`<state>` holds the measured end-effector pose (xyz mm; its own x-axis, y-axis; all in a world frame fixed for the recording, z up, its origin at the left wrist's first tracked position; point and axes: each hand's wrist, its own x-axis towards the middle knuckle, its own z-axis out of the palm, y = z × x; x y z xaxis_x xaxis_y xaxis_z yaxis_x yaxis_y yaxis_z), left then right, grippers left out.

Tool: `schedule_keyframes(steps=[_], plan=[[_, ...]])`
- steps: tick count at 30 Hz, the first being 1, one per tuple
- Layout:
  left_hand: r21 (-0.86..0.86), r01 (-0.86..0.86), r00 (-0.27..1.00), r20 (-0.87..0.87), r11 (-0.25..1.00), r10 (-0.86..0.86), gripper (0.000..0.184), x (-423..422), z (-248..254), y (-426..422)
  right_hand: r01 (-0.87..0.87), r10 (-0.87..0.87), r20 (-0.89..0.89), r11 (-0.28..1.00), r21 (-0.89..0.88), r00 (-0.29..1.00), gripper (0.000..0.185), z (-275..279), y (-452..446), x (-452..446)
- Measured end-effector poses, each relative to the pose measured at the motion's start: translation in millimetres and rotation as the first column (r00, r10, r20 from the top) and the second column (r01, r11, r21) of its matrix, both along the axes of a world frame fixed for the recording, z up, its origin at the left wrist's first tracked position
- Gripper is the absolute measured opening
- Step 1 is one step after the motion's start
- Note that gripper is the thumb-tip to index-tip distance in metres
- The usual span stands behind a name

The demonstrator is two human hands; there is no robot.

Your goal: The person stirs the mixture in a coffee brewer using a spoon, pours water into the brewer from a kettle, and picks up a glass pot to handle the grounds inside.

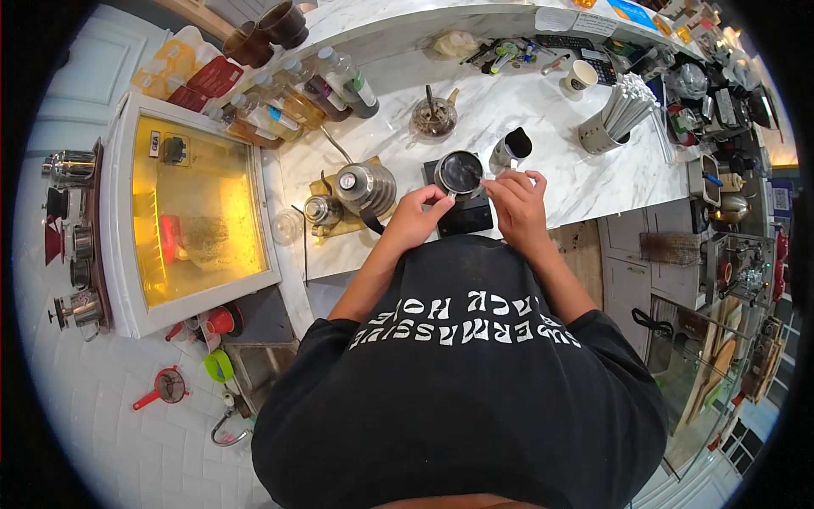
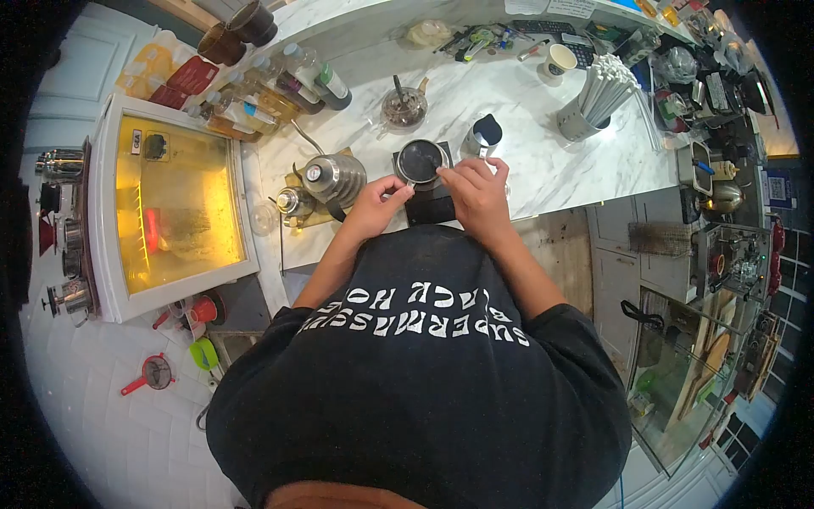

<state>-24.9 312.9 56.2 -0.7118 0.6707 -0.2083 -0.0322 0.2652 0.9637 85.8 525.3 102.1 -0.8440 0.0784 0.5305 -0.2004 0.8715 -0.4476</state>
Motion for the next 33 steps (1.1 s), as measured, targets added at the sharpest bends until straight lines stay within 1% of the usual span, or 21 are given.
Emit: schedule_keyframes(steps=[4, 8, 13, 17, 23, 26, 29, 32, 33], plan=[[0.007, -0.002, 1.0, -0.005, 1.0, 0.002, 0.023, -0.4, 0.4, 1.1, -0.032, 0.032, -0.017, 0.999, 0.008, 0.999, 0.028, -4.0, -5.4, -5.3], [0.0, 0.002, 1.0, -0.011, 1.0, -0.002, 0.023, -0.8, -0.4, 0.7, -0.01, 0.01, -0.014, 1.0, 0.009, 1.0, 0.028, -3.8, -4.0, -12.1], [0.022, -0.005, 1.0, -0.003, 1.0, 0.005, 0.024, 0.4, -0.3, 1.4, 0.026, -0.026, 0.002, 1.0, 0.017, 1.0, 0.023, 1.6, 1.5, -6.5], [-0.01, 0.008, 1.0, -0.012, 1.0, -0.008, 0.024, -1.3, 0.7, 1.1, 0.001, -0.001, 0.005, 1.0, -0.005, 1.0, 0.024, 0.1, -0.2, -1.4], [-0.001, 0.001, 1.0, 0.006, 1.0, -0.001, 0.024, -0.9, 1.4, 1.2, -0.021, 0.021, 0.0, 1.0, -0.005, 1.0, 0.025, 0.9, -5.5, -9.1], [-0.003, 0.006, 1.0, 0.003, 1.0, -0.006, 0.024, -1.2, 2.4, 1.0, 0.0, 0.0, 0.002, 1.0, 0.001, 1.0, 0.025, -0.3, -0.6, -12.2], [0.011, 0.006, 1.0, 0.01, 1.0, -0.007, 0.024, -0.7, 0.1, 1.0, 0.011, -0.011, -0.004, 1.0, 0.021, 1.0, 0.03, 0.0, 4.4, -9.4], [-0.006, 0.007, 1.0, -0.007, 1.0, -0.007, 0.024, -1.5, 2.9, 0.2, 0.019, -0.018, -0.004, 1.0, 0.02, 1.0, 0.03, 1.6, 2.4, -3.5], [-0.019, 0.008, 1.0, -0.005, 1.0, -0.008, 0.024, -1.6, 3.1, 0.1, -0.003, 0.003, 0.002, 1.0, 0.011, 1.0, 0.029, 2.2, -0.2, -1.5]])
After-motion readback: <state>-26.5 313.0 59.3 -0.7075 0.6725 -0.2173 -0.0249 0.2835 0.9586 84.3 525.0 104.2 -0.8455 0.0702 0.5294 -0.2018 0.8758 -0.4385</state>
